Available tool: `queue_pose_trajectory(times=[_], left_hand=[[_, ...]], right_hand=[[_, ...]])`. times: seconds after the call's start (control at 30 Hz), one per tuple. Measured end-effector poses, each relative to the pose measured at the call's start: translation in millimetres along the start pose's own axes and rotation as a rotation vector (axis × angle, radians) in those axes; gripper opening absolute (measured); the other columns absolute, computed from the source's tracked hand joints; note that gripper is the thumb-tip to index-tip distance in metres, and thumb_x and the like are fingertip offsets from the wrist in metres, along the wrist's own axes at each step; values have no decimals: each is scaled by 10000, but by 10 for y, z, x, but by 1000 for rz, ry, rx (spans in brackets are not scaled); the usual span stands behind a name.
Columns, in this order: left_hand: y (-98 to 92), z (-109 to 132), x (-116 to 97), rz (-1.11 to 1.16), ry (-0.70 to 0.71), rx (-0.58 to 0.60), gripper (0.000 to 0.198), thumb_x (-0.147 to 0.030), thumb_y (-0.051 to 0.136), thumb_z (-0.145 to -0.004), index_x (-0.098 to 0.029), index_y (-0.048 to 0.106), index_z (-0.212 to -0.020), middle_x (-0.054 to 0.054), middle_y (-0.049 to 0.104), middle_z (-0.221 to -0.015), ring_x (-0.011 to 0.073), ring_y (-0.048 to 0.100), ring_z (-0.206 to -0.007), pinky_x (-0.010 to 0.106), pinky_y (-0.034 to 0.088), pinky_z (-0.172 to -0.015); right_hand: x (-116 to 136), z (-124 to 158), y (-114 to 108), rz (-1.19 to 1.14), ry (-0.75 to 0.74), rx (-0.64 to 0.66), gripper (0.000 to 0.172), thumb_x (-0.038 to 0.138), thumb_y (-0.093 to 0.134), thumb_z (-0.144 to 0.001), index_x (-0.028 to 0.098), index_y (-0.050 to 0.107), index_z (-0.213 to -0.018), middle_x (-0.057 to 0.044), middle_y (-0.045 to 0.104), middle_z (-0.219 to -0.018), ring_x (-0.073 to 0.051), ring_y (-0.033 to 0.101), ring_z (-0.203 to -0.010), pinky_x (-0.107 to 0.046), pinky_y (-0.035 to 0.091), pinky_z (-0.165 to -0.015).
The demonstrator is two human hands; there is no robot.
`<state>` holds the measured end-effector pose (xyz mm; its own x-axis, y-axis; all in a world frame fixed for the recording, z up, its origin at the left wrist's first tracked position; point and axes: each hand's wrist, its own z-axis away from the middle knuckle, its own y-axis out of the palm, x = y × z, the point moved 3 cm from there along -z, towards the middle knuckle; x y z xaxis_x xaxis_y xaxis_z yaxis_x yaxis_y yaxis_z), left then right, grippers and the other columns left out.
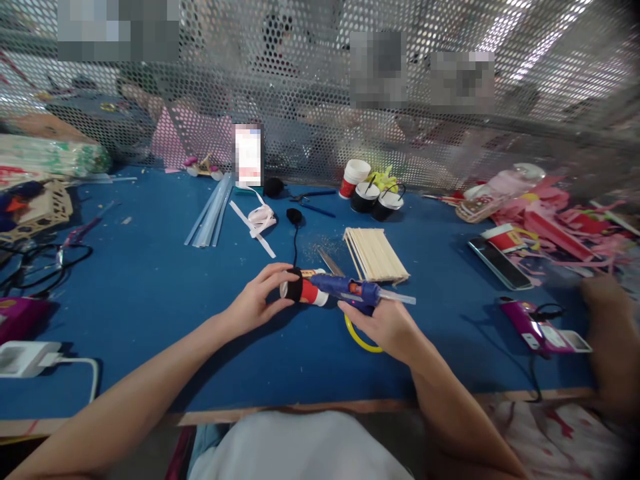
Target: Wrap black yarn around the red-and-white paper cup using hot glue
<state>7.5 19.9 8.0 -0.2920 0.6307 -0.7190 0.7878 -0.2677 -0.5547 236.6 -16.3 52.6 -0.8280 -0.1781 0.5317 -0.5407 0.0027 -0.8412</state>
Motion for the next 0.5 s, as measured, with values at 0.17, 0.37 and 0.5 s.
queue_pose_trajectory(times=[0.17, 0.37, 0.5], left_hand=[[6, -1, 10, 84, -45, -22, 352, -237, 552, -845, -215, 485, -1190, 131, 428, -1252, 229, 501, -1138, 405, 538, -875], [7, -6, 7, 123, -68, -33, 358, -258, 568, -838, -214, 493, -1185, 124, 434, -1230, 224, 503, -1121, 372, 555, -844], [1, -10, 4, 130, -92, -35, 358, -276, 567, -838, -216, 496, -1185, 123, 444, -1215, 230, 506, -1107, 380, 563, -820]], right_hand=[[-5, 45, -11, 50, -72, -3, 290, 425, 524, -784, 192, 635, -916, -88, 691, -829, -253, 652, -783, -355, 509, -705], [13, 35, -4, 26, -94, -23, 297, 406, 518, -799, 177, 625, -954, -93, 682, -874, -242, 647, -835, -337, 502, -757], [-14, 58, 4, 20, -99, -5, 229, 397, 547, -782, 217, 617, -904, -67, 678, -839, -226, 646, -780, -311, 509, -686]])
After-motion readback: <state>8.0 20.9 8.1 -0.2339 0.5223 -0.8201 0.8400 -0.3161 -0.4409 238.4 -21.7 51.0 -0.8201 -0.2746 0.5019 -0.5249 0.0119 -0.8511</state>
